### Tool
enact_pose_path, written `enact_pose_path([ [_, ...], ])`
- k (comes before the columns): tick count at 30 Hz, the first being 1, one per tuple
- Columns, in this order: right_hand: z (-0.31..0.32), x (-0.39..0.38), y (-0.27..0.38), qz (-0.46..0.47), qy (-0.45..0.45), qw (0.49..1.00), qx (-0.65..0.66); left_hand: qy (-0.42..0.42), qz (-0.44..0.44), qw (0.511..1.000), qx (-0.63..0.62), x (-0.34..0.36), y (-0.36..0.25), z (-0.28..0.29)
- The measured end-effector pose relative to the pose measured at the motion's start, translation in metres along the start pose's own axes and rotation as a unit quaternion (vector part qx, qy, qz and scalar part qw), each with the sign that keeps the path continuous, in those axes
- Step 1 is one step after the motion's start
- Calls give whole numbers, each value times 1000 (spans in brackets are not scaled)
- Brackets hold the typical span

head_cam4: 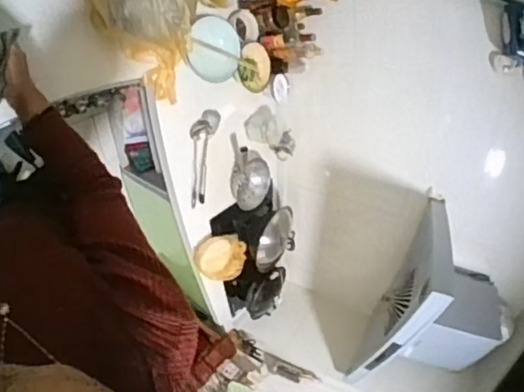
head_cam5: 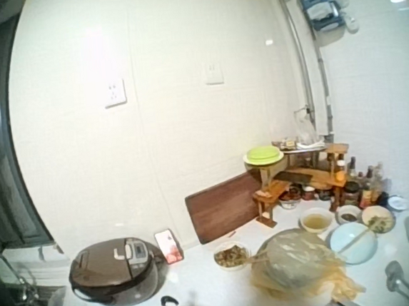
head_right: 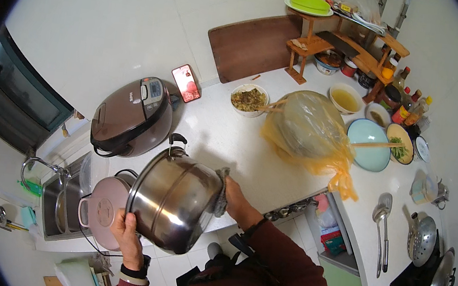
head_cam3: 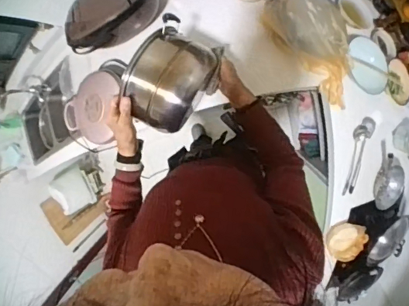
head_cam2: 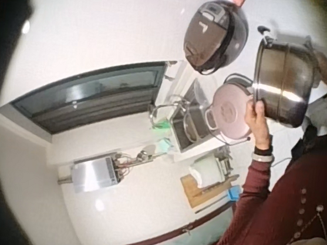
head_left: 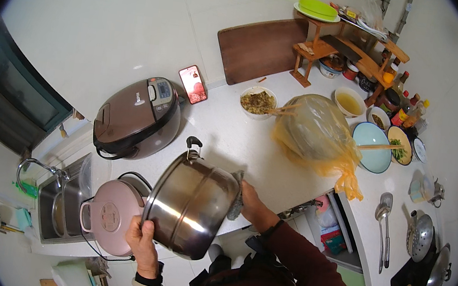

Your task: The person wipes the exterior of a stainless steel pot with a cloth. They rotate the pot to clean different sides and continue wiping until the end of the clip.

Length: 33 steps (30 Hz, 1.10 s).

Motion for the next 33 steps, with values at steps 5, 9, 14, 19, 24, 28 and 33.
enact_pose_path([
  [5,5,-7,72,98,21,962,-252,-22,-5,999,-44,-6,28,-14],
  [9,-19,-15,104,194,27,873,-447,25,14,1000,10,-5,42,-16],
  [14,-122,-68,132,337,62,656,-672,42,14,999,16,-5,44,-15],
  [19,-227,-113,90,351,161,423,-820,45,26,998,22,-2,36,-16],
  [24,-249,-123,78,389,157,420,-805,153,8,988,-34,7,11,-14],
  [28,-241,-121,75,346,190,395,-829,222,44,974,-16,14,-6,-14],
  [33,-238,-119,72,313,199,396,-840,227,-19,971,76,41,-48,-37],
])
Point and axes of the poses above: each hand's wrist, its own x-axis towards the middle knuckle, its own z-axis out of the back of the hand, y = z × x, the point moved 7 cm from there along x, towards the middle knuckle, and after that the axes turned 12 degrees about y, right-handed, at the moved point
